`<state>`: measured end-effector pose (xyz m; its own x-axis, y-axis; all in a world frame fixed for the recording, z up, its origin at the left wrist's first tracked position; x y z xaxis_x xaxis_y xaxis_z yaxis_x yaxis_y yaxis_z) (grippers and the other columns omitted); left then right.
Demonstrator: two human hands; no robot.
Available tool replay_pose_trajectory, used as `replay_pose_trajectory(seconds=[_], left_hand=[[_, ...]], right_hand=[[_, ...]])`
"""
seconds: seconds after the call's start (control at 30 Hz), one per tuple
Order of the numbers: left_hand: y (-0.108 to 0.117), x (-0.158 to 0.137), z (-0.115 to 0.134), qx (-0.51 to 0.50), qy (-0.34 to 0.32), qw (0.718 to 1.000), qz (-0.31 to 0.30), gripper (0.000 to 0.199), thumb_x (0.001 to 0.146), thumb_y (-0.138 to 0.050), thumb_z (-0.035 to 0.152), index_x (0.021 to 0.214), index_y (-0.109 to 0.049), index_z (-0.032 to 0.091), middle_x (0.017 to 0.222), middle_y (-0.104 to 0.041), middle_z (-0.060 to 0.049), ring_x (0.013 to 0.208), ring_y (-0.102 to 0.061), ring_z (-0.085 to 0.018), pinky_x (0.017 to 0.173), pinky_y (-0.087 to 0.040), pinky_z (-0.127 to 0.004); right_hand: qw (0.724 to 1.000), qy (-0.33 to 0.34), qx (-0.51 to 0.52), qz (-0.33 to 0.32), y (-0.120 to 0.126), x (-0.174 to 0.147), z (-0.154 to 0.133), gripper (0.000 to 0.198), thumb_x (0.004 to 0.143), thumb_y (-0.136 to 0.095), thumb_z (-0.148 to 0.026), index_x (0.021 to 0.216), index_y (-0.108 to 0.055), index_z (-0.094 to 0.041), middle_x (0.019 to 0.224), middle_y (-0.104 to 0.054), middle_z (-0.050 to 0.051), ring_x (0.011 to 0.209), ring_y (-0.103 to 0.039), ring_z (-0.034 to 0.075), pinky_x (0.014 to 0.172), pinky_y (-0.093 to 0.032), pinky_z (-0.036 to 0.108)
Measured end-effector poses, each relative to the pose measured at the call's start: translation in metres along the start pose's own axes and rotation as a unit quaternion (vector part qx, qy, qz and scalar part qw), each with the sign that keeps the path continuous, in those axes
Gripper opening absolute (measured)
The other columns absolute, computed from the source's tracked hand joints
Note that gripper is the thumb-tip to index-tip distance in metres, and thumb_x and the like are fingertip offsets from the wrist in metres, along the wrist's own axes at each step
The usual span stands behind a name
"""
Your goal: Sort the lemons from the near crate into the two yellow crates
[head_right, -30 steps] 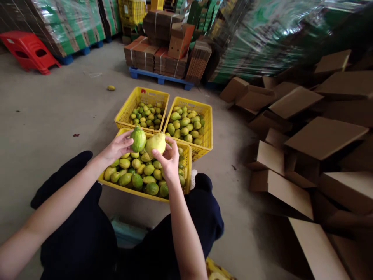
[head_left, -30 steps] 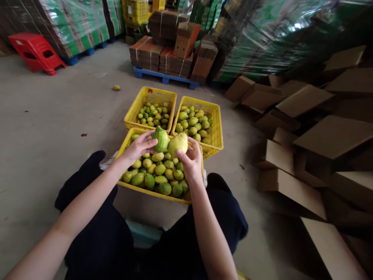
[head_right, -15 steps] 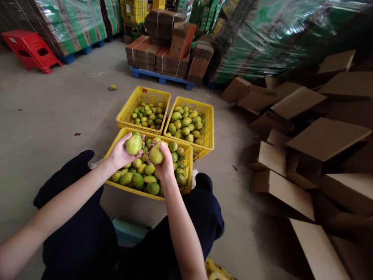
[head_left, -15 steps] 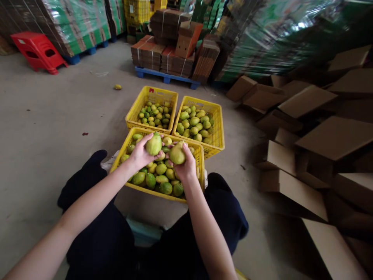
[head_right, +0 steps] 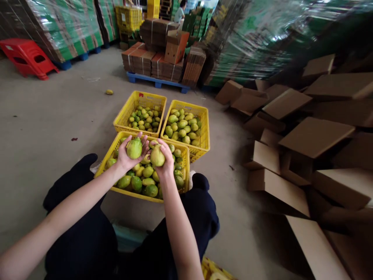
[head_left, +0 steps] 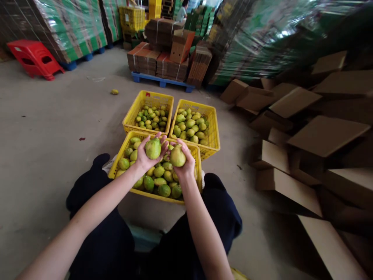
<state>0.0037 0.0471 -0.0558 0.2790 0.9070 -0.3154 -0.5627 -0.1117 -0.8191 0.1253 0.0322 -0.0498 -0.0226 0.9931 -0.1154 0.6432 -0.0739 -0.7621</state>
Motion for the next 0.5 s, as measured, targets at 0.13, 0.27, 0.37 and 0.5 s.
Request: replay_pose_trajectory(seconds=[0.13, 0.27, 0.37, 0.5], left_hand=[[-0.005, 0.003, -0.007, -0.095, 0.011, 0.995, 0.002, 0.029, 0.087, -0.053, 0.031, 0.109, -0.067, 0.017, 0.092, -0.075, -0.005, 0.073, -0.071, -0.017, 0.063, -0.057, -0.026], [-0.009, 0.002, -0.01, -0.1, 0.006, 0.995, -0.008, 0.022, 0.084, -0.057, 0.025, 0.099, -0.07, 0.017, 0.084, -0.073, -0.004, 0.067, -0.068, -0.014, 0.059, -0.056, -0.023], [-0.01, 0.0, -0.01, -0.099, 0.009, 0.995, -0.004, 0.023, 0.086, -0.052, 0.024, 0.097, -0.071, 0.018, 0.078, -0.071, -0.003, 0.066, -0.067, -0.014, 0.06, -0.056, -0.022], [-0.011, -0.001, -0.009, -0.122, 0.018, 0.992, 0.0, 0.024, 0.09, -0.051, 0.03, 0.096, -0.069, 0.015, 0.082, -0.07, -0.005, 0.071, -0.067, -0.014, 0.062, -0.056, -0.022]], right_hand=[[0.999, -0.026, -0.003, 0.022, 0.001, 0.0, 0.009, 0.026, 0.079, -0.06, -0.039, 0.085, -0.071, -0.017, 0.073, -0.072, 0.004, 0.067, -0.07, 0.021, 0.065, -0.061, 0.036], [0.999, -0.028, 0.014, 0.028, 0.002, 0.0, 0.007, 0.026, 0.076, -0.06, -0.039, 0.085, -0.071, -0.017, 0.072, -0.072, 0.004, 0.06, -0.067, 0.02, 0.065, -0.061, 0.037], [0.999, -0.03, 0.018, 0.027, 0.002, 0.0, 0.007, 0.027, 0.075, -0.062, -0.041, 0.086, -0.07, -0.018, 0.071, -0.071, 0.003, 0.059, -0.066, 0.019, 0.064, -0.06, 0.036], [0.999, -0.005, 0.031, 0.024, 0.0, 0.001, 0.006, 0.028, 0.076, -0.065, -0.042, 0.093, -0.067, -0.019, 0.078, -0.07, 0.001, 0.065, -0.066, 0.017, 0.06, -0.057, 0.03]])
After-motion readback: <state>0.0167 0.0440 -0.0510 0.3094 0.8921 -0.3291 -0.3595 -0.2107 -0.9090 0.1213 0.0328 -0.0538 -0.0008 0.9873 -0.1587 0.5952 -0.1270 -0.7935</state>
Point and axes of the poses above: each hand's wrist, its own x-axis towards the middle knuckle, its own y-axis out of the back of the hand, z = x × y, the point moved 6 cm from there along x, towards the middle knuckle
